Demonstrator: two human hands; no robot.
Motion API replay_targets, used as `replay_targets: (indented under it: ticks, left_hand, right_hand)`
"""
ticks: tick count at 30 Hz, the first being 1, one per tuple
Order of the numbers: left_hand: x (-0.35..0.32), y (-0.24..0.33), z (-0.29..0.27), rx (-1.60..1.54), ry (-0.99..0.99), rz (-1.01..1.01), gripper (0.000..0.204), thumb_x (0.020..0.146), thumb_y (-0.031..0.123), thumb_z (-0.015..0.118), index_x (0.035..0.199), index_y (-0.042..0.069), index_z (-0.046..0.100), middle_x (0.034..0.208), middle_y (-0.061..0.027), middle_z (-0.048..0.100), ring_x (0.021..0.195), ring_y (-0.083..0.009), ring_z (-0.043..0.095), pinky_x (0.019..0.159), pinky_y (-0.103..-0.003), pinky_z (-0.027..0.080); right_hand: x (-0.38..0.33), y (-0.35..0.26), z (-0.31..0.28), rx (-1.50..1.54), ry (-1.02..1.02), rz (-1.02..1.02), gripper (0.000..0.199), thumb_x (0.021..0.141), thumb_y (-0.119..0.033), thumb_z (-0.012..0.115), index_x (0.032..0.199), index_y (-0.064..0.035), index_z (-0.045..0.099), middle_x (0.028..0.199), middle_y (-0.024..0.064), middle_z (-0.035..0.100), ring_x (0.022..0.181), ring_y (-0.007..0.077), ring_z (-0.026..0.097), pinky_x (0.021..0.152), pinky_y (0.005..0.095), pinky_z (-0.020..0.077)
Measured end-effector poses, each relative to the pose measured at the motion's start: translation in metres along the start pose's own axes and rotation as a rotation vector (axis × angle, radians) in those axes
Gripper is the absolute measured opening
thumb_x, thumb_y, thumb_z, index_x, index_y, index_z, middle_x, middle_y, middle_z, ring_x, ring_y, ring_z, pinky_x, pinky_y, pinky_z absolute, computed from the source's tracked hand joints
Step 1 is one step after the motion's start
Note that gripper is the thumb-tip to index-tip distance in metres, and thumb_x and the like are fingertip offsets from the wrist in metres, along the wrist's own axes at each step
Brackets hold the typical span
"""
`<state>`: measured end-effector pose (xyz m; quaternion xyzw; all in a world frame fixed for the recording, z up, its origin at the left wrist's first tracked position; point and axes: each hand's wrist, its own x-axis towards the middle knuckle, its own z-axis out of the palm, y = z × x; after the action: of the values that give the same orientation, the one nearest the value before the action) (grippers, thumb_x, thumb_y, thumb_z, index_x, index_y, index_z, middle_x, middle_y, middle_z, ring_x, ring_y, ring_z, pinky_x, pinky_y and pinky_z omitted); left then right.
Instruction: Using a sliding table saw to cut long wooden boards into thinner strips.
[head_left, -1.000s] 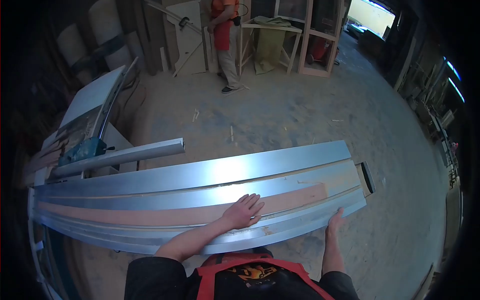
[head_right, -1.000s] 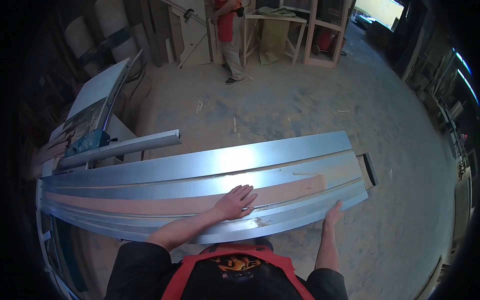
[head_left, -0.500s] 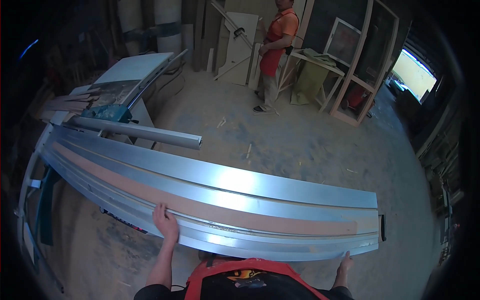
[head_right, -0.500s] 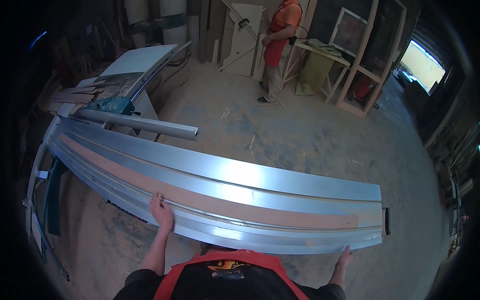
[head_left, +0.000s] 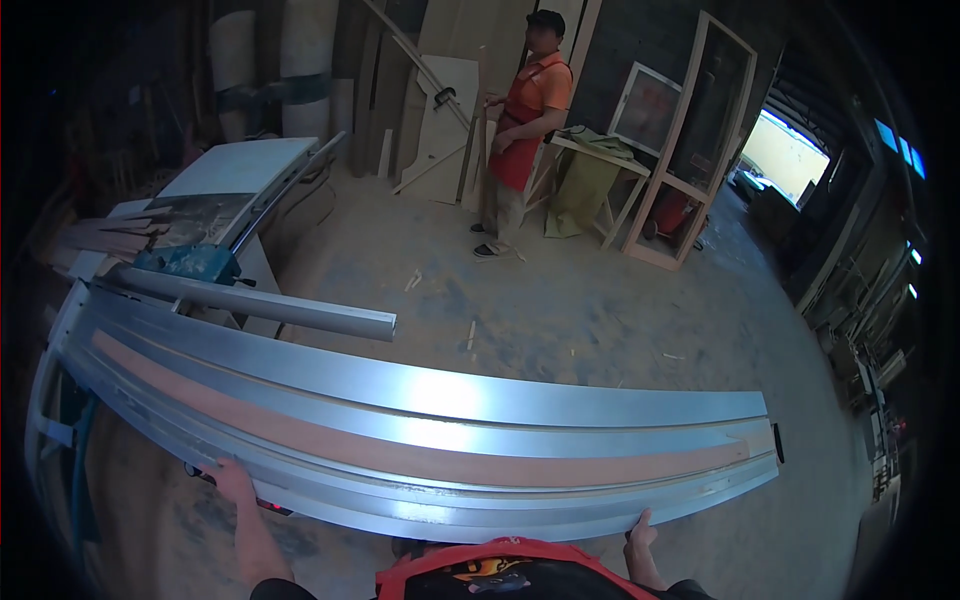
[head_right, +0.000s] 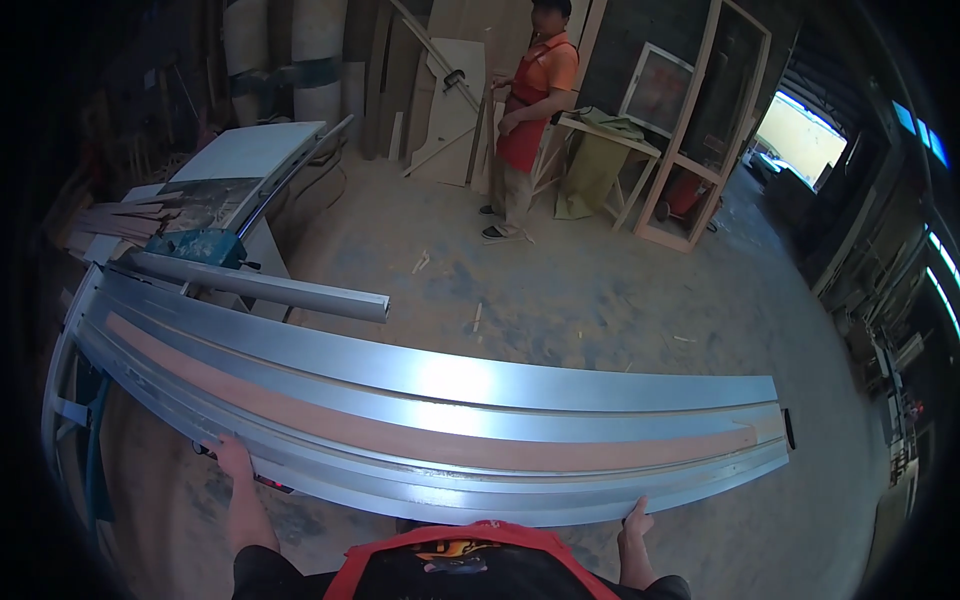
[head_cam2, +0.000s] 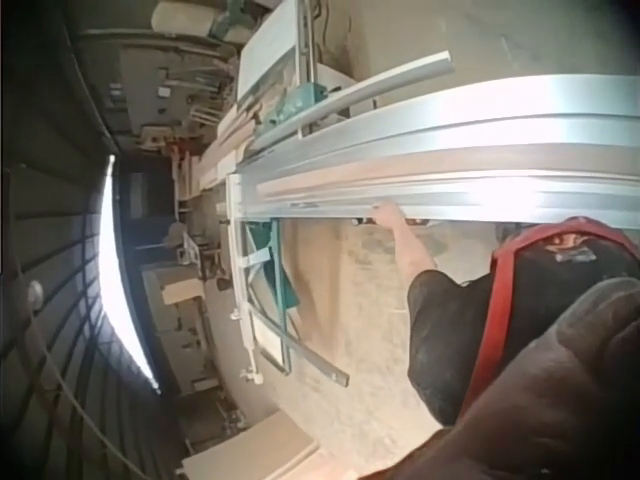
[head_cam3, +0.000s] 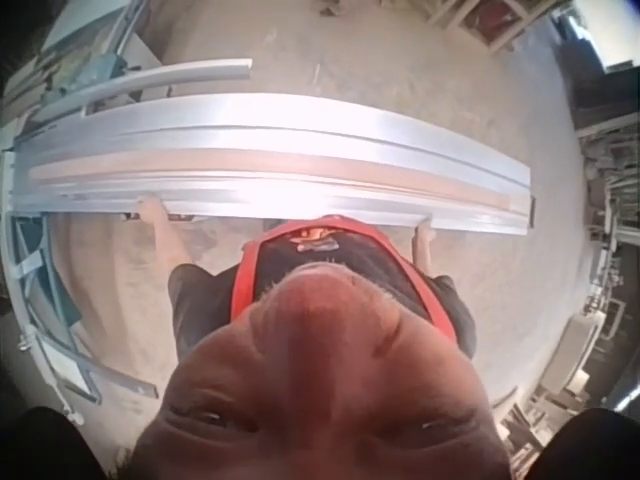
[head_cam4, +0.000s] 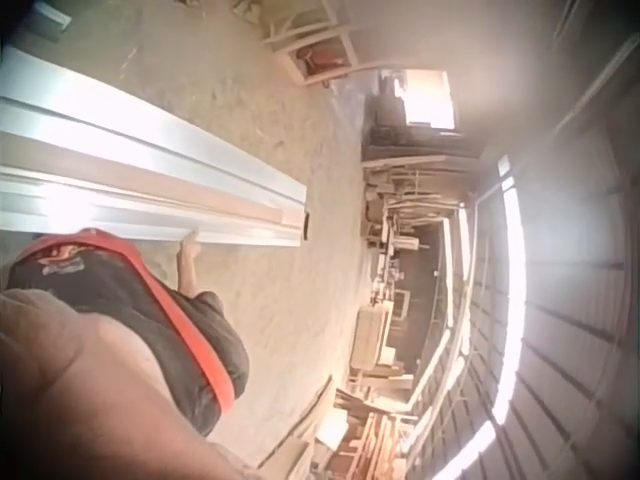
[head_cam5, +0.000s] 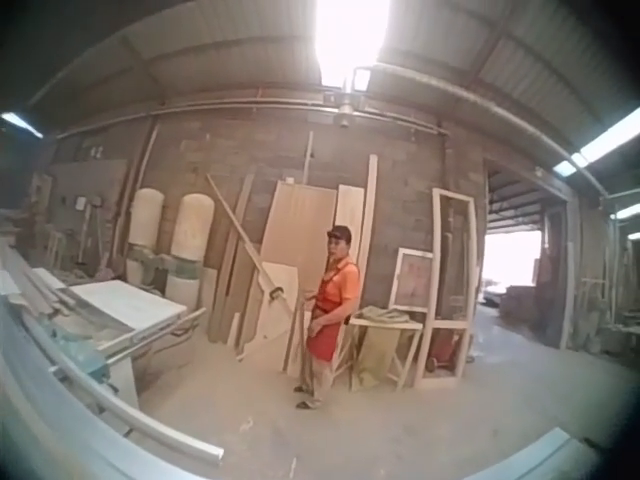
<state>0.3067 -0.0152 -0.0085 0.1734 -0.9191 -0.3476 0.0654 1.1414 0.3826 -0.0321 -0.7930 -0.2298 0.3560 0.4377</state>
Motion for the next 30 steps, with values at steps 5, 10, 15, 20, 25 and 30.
replay_targets:
  ticks: [5, 10, 15, 20, 25, 30]
  left_hand:
    - [0.028, 0.036, 0.015, 0.004, 0.001, -0.033, 0.068, 0.102, 0.036, 0.040, 0.161, 0.007, 0.020, 0.121, -0.0322, 0.067, 0.111, -0.0502, 0.064, 0.096, -0.057, 0.051]
    - [0.009, 0.018, 0.028, 0.118, -0.013, 0.035, 0.068, 0.102, 0.036, 0.039, 0.162, 0.010, 0.020, 0.118, -0.0296, 0.069, 0.108, -0.0497, 0.065, 0.095, -0.057, 0.051]
    - [-0.101, 0.071, 0.008, -0.025, -0.029, -0.085, 0.068, 0.102, 0.035, 0.038, 0.163, 0.011, 0.020, 0.115, -0.0307, 0.069, 0.100, -0.0501, 0.067, 0.093, -0.058, 0.050]
    - [-0.194, 0.071, 0.005, 0.032, -0.105, -0.133, 0.069, 0.102, 0.035, 0.037, 0.163, 0.009, 0.016, 0.116, -0.0344, 0.068, 0.109, -0.0516, 0.064, 0.100, -0.055, 0.048]
    - [-0.260, 0.069, 0.008, 0.038, -0.067, -0.133, 0.069, 0.103, 0.035, 0.037, 0.163, 0.008, 0.015, 0.120, -0.0353, 0.066, 0.109, -0.0518, 0.064, 0.099, -0.056, 0.048]
    - [-0.315, 0.088, -0.004, 0.003, -0.094, -0.166, 0.069, 0.103, 0.032, 0.037, 0.162, 0.005, 0.014, 0.122, -0.0362, 0.065, 0.109, -0.0522, 0.064, 0.099, -0.055, 0.049]
  right_hand:
    - [-0.051, 0.001, 0.064, 0.027, 0.154, -0.060, 0.086, 0.101, -0.061, 0.054, 0.117, 0.0226, 0.062, 0.114, 0.0280, 0.070, 0.099, 0.0345, 0.067, 0.088, 0.0447, 0.0524]
    - [-0.032, -0.045, 0.058, -0.093, 0.219, -0.065, 0.093, 0.101, -0.067, 0.044, 0.120, 0.0224, 0.061, 0.120, 0.0318, 0.068, 0.109, 0.0411, 0.065, 0.097, 0.0463, 0.0490]
    - [0.030, -0.041, 0.002, -0.009, 0.231, -0.043, 0.093, 0.102, -0.067, 0.041, 0.125, 0.0223, 0.059, 0.123, 0.0310, 0.067, 0.113, 0.0425, 0.064, 0.100, 0.0473, 0.0483]
    - [0.109, -0.069, -0.048, 0.064, 0.211, -0.048, 0.092, 0.102, -0.066, 0.041, 0.124, 0.0209, 0.058, 0.119, 0.0305, 0.068, 0.111, 0.0442, 0.064, 0.100, 0.0481, 0.0486]
    - [0.166, -0.106, -0.085, -0.093, 0.070, 0.064, 0.079, 0.101, -0.058, 0.053, 0.122, 0.0179, 0.060, 0.113, 0.0305, 0.069, 0.109, 0.0476, 0.064, 0.100, 0.0498, 0.0487]
    - [0.209, -0.116, -0.097, -0.808, 0.240, -0.840, 0.065, 0.091, -0.034, 0.073, 0.129, 0.0157, 0.054, 0.135, 0.0331, 0.056, 0.125, 0.0481, 0.055, 0.105, 0.0485, 0.0468]
